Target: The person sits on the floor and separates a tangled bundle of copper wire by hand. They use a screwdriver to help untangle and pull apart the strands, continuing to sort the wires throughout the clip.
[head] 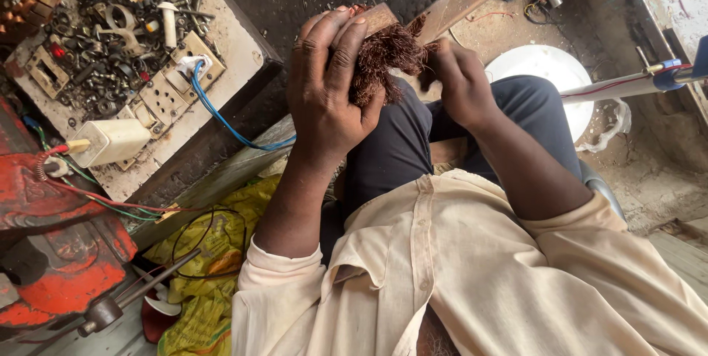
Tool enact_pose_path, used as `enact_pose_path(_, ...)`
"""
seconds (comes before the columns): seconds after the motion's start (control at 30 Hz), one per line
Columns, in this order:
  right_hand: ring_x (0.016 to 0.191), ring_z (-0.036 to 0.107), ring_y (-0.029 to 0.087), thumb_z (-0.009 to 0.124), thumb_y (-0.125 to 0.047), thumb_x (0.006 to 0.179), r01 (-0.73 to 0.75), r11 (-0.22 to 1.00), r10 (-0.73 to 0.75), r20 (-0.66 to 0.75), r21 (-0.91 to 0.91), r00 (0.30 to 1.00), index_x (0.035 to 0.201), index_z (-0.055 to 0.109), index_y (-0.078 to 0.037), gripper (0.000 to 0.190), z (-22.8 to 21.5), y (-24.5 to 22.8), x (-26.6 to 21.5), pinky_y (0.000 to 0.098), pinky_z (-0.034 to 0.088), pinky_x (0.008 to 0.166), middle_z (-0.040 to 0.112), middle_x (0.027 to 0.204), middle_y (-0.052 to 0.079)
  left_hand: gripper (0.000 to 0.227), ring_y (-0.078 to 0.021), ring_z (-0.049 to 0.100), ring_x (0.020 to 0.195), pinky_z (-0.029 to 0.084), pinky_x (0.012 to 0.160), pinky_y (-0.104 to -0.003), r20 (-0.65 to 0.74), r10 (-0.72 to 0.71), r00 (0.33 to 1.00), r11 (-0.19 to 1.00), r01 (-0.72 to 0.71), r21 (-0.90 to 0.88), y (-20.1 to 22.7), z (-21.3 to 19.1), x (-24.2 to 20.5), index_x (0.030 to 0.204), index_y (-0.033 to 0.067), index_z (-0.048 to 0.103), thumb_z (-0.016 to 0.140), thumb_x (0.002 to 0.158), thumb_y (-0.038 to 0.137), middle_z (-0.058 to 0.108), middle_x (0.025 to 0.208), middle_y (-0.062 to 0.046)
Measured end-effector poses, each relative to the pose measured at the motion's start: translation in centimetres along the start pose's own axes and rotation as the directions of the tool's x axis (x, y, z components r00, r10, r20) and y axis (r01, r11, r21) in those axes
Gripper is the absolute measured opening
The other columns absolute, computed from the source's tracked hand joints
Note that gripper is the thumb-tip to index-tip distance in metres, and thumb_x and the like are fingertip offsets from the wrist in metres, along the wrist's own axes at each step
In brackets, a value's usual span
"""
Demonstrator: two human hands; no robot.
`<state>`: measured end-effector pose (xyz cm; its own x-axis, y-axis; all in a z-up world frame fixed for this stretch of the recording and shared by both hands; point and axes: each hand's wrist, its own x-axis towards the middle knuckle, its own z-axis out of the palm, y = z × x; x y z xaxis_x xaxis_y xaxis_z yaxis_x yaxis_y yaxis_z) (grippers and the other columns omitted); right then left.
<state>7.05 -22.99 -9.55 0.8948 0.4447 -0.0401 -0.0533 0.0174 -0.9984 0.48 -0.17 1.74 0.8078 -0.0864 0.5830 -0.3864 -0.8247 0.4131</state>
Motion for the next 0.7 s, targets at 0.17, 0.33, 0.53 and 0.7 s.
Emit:
enact_pose_path(0.17,0.085,0.068,0.022,0.075,-0.014,0.109,0.476,0.478,-0.671,0.042,-0.738,0.740,0.122,0.062,-0.002,0.022,-0.5,-2.1,-1.1,0.0319,0.053,0.070,0.065,0.103,0.014,0.068,-0.0334,0.049,0.146,0.045,0.121,-0.046,-0.010,-0.002,1.000,1.000,0.002,0.001,0.0,-0.1,0.4,0.153,0.0074,0.049,0.078,0.095,0.028,0.048,0.151,-0.012)
enact_pose_path(0.33,0.081,0.063,0.020,0.083,-0.007,0.099,0.602,0.101,-0.784,0.309,-0.792,0.538,0.128,0.063,-0.008,0.036,0.4,-4.3,-0.3,0.0340,0.048,0.068,0.064,0.103,0.008,0.070,-0.0325,0.050,0.140,0.046,0.120,-0.044,0.017,-0.061,0.998,0.998,0.061,0.000,0.7,-0.4,1.1,0.151,0.0080,0.051,0.082,0.091,0.023,0.048,0.150,-0.013)
enact_pose_path(0.53,0.081,0.061,0.016,0.079,-0.004,0.094,0.633,0.087,-0.755,0.364,-0.769,0.546,0.142,0.068,-0.014,0.051,0.8,-6.0,0.6,0.0339,0.048,0.071,0.059,0.102,0.004,0.071,-0.0308,0.052,0.138,0.047,0.119,-0.042,0.023,-0.081,0.996,0.997,0.081,-0.012,1.1,-0.8,1.5,0.151,0.0071,0.052,0.084,0.088,0.018,0.049,0.150,-0.012)
enact_pose_path(0.7,0.079,0.060,0.015,0.080,-0.007,0.091,0.631,0.032,-0.768,0.386,-0.775,0.512,0.133,0.076,-0.013,0.042,0.7,-6.4,1.0,0.0325,0.047,0.069,0.058,0.098,0.003,0.071,-0.0321,0.052,0.138,0.047,0.118,-0.043,0.028,-0.090,0.996,0.996,0.090,0.000,1.5,-0.8,1.6,0.149,0.0068,0.052,0.085,0.087,0.018,0.049,0.149,-0.013)
